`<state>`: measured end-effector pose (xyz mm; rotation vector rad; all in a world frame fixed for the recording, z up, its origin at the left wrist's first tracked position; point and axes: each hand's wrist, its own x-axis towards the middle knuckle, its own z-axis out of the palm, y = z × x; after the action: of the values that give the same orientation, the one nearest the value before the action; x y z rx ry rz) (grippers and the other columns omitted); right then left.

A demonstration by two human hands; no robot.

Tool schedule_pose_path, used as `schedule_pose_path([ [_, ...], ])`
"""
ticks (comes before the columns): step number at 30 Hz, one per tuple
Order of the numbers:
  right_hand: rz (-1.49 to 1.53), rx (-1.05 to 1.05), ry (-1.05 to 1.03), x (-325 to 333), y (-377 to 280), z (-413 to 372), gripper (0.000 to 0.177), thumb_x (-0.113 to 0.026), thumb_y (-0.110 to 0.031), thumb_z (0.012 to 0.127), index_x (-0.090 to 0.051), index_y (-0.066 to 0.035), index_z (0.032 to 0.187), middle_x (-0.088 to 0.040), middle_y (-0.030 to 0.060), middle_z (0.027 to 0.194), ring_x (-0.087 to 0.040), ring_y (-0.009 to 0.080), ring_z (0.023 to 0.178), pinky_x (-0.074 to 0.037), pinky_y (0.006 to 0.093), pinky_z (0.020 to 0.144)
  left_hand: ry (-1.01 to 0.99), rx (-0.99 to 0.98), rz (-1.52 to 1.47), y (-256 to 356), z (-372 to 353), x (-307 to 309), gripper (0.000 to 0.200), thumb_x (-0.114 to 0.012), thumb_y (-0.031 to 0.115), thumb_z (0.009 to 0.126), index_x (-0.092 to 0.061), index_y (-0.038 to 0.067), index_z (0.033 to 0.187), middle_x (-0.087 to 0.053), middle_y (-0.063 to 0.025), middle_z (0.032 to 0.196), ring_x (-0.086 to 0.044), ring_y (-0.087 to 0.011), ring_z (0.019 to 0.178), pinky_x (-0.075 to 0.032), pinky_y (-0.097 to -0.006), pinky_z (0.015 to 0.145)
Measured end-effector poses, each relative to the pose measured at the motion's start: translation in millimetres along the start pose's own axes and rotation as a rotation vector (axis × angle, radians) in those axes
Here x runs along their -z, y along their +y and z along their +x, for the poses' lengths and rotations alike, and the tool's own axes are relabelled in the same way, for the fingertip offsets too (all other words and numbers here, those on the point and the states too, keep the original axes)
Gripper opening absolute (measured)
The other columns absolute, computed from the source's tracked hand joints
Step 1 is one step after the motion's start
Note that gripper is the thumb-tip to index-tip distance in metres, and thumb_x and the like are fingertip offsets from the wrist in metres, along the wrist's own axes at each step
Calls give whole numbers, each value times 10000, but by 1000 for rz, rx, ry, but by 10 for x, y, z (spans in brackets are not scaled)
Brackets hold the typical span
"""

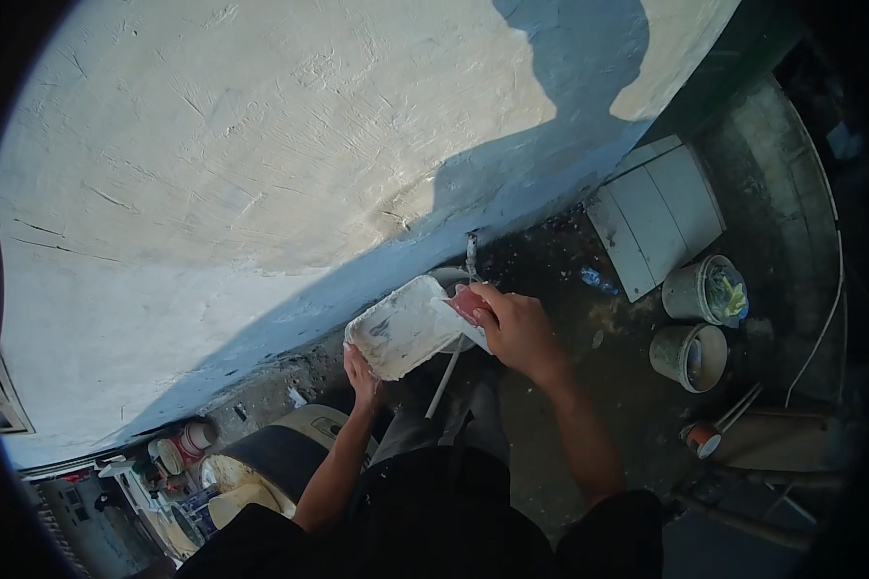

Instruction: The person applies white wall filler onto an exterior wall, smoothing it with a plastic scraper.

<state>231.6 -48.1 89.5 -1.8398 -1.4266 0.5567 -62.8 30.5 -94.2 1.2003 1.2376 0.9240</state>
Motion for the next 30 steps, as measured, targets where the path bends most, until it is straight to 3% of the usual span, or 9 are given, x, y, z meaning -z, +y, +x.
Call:
schedule_pose_path([
  [1, -38, 70, 26, -18, -22, 55, 259, -575, -105, 855, -584, -22, 1100, -648, 210, 796, -630, 404, 730, -492, 476, 666, -72, 102, -380, 387, -47, -232, 475, -272, 413, 1039, -454, 13, 1219, -547, -95, 1121, -551, -167, 999, -452, -311, 900],
  [5, -260, 62, -111, 69, -176, 234, 188, -543, -49, 850, -571, 4, 1028, -645, 215, 755, -635, 399, 738, -500, 491, 682, -84, -15, -431, 608, -129, -529, 468, -297, 414, 1035, -448, 5, 1205, -547, -86, 1077, -542, -161, 987, -449, -314, 888],
  [8, -259, -94, -208, 158, -251, 257, 240, -542, -65, 846, -561, -14, 1080, -652, 226, 846, -616, 423, 816, -465, 522, 741, -57, -59, -329, 761, -188, -637, 460, -301, 407, 1035, -454, 4, 1194, -544, -84, 1069, -535, -155, 979, -438, -301, 879],
  [17, -230, -136, -90, 435, -312, 236, 239, -566, -92, 833, -579, 12, 1048, -636, 254, 794, -614, 439, 781, -468, 514, 711, -45, -211, -231, 837, -218, -894, 453, -292, 379, 1041, -448, -13, 1206, -549, -87, 1056, -528, -145, 971, -430, -287, 868],
  [20, -225, -107, -68, 527, -462, 249, 246, -567, -92, 837, -580, 17, 1058, -637, 253, 801, -616, 438, 785, -471, 509, 707, -98, -122, -437, 854, -223, -966, 449, -296, 378, 1041, -453, -9, 1207, -554, -90, 1071, -537, -149, 973, -442, -294, 867],
  [23, -245, -58, -54, 514, -343, 261, 262, -572, -92, 842, -575, 13, 1082, -641, 247, 815, -616, 435, 785, -473, 502, 702, -150, -44, -490, 840, -224, -980, 472, -312, 417, 1028, -442, 14, 1236, -558, -128, 1169, -585, -221, 1058, -491, -362, 920],
  [26, -144, -13, -78, 586, -338, 250, 264, -578, -88, 844, -575, 8, 1090, -642, 243, 817, -618, 430, 775, -477, 494, 694, -173, 14, -535, 663, -172, -956, 484, -319, 422, 1025, -441, 11, 1248, -565, -130, 1179, -588, -226, 1073, -497, -367, 923],
  [30, -166, 74, -51, 685, -479, 281, 259, -571, -75, 854, -594, -24, 1107, -648, 223, 828, -623, 408, 771, -483, 475, 699, -168, 29, -574, 836, -240, -1008, 419, -309, 376, 1042, -481, 10, 1153, -565, -74, 1060, -555, -141, 956, -464, -295, 848],
])
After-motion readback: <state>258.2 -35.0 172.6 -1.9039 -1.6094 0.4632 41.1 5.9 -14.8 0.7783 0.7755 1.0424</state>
